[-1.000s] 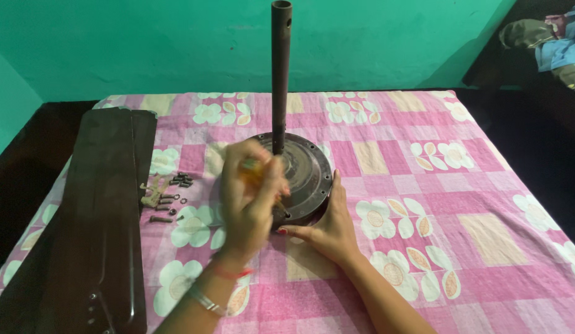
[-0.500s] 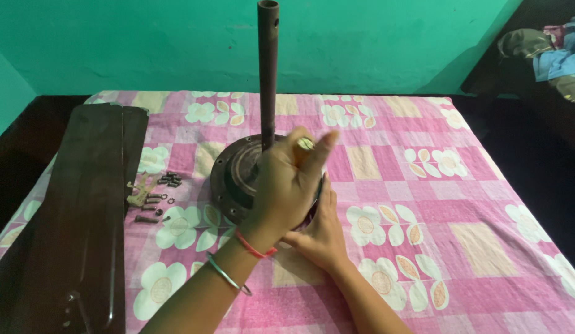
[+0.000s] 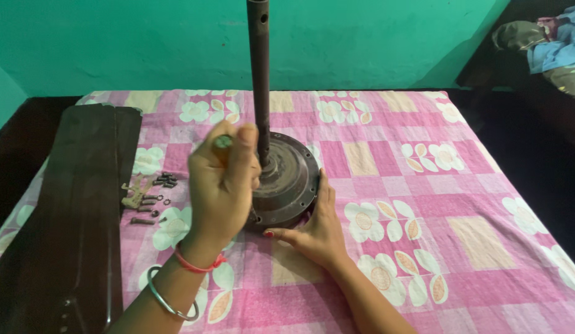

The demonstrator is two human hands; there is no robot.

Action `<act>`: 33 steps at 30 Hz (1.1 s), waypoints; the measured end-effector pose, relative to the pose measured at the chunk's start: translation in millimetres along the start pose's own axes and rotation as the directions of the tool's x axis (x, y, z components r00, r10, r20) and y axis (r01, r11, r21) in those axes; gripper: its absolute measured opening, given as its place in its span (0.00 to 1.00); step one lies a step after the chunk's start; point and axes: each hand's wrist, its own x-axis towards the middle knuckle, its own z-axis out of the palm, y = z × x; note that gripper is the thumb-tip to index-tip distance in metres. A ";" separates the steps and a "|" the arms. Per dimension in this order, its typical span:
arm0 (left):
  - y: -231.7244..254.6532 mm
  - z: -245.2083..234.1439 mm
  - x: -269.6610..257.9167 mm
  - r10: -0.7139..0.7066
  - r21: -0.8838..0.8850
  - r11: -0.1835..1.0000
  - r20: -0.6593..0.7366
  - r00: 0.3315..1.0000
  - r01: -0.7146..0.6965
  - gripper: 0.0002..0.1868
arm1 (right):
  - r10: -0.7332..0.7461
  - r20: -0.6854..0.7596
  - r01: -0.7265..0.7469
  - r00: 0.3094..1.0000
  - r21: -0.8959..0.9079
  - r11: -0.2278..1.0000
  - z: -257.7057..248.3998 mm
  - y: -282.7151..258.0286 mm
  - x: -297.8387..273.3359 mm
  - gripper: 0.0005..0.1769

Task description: The person disassembles a ceiling fan motor housing, removes the central shaft, and then reassembles the unit by inserting the shaft back into the stator and securing the housing with screws using a screwdriver.

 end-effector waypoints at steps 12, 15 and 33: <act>-7.1 -8.3 1.1 0.047 0.144 0.989 -0.031 0.998 -0.042 0.23 | -0.034 -0.015 0.034 0.999 0.021 0.999 0.1 0.8 0.0 0.87; -11.5 -13.1 9.2 -0.074 -0.054 0.996 -0.161 0.984 0.066 0.24 | -0.076 -0.037 0.075 0.996 -0.007 0.997 -0.3 -1.0 0.7 0.87; -6.4 8.0 9.4 0.026 0.072 0.997 -0.080 0.996 -0.020 0.23 | -0.044 -0.019 0.044 0.999 0.028 0.999 -0.7 0.2 -0.2 0.87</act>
